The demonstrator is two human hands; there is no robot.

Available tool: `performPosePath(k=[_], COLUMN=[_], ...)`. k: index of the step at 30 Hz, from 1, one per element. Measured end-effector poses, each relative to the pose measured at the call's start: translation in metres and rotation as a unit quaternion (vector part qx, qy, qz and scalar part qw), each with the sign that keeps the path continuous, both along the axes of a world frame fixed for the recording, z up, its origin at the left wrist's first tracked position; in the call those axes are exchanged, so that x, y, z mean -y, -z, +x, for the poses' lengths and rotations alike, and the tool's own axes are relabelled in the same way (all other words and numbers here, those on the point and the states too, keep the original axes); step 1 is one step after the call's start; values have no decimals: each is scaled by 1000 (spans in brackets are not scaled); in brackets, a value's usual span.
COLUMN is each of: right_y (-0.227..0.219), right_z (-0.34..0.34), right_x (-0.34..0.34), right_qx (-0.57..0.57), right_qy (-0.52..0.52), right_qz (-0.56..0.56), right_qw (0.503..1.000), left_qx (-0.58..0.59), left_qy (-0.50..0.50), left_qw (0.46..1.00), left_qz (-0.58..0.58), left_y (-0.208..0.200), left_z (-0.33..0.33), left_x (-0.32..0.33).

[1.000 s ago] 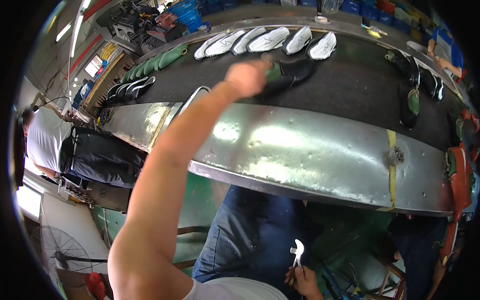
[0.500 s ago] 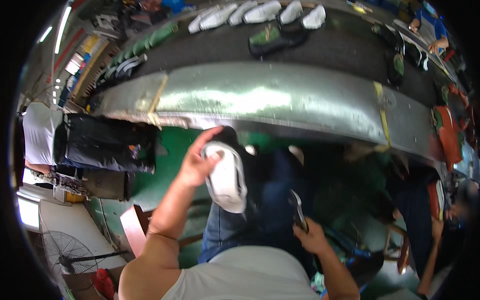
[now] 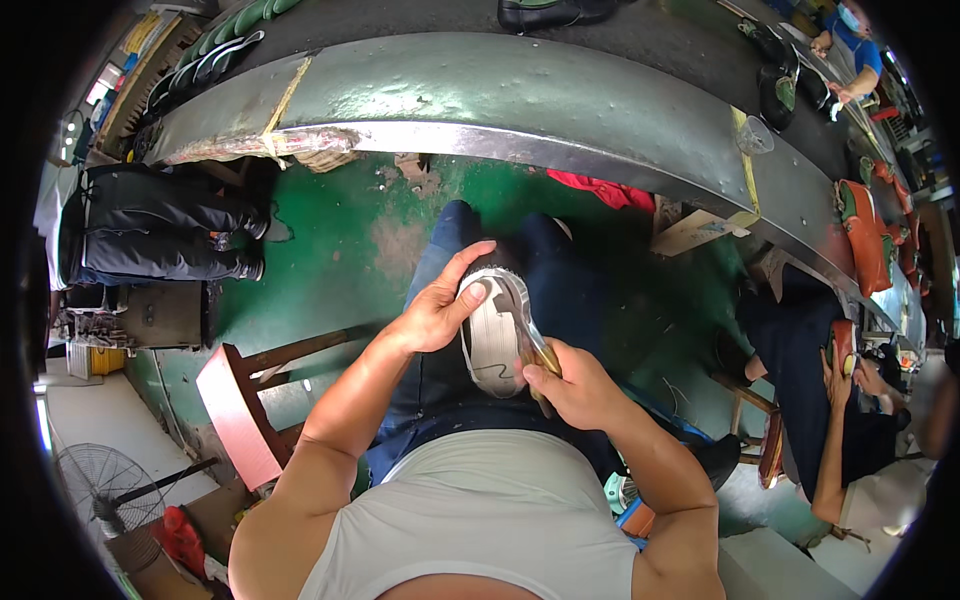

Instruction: Assembling shoes by pulling the upper over the last using pliers and hammering it into place.

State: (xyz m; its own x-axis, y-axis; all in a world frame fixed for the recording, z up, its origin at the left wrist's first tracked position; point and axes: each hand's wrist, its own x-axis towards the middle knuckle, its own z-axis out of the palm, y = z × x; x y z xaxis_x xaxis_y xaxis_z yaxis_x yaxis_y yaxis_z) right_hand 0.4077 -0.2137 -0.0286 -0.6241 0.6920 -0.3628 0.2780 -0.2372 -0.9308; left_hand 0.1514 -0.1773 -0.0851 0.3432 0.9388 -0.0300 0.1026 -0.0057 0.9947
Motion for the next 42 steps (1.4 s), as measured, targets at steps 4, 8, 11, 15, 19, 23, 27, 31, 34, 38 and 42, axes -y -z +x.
performPosePath(k=[4,8,11,15,19,23,27,31,34,38,42], right_y=[18,78,62,23,2,-6,27,81,114,106,60], right_z=[3,3,-2,4,32,18,19,16,14,38,60], right_x=[-7,-4,2,5,-16,-7,-33,-20,-26,-30,-13], right_qx=[80,55,118,269,177,90,194,148,230,207,236], right_qy=[23,84,83,58,-43,121,79,252,252,253,75], right_qz=[52,219,220,303,92,222,153,177,171,173,141], right_qw=[995,970,965,913,979,963,966,940,924,929,959], left_qx=[-4,-13,-49,99,84,58,14,-163,26,159,-71], left_qy=[2,-19,-13,-22,-35,-10,-24,17,69,101,42], left_qw=[1000,995,992,993,993,997,1000,970,989,944,981], left_qz=[12,96,113,-62,-70,-55,-12,-180,-132,-270,-177], left_y=[12,18,16,5,7,3,31,41,68,56,67], left_z=[-3,4,7,19,26,33,36,37,27,23,29], left_x=[-3,-14,-19,-21,-30,-32,-26,2,2,-5,28])
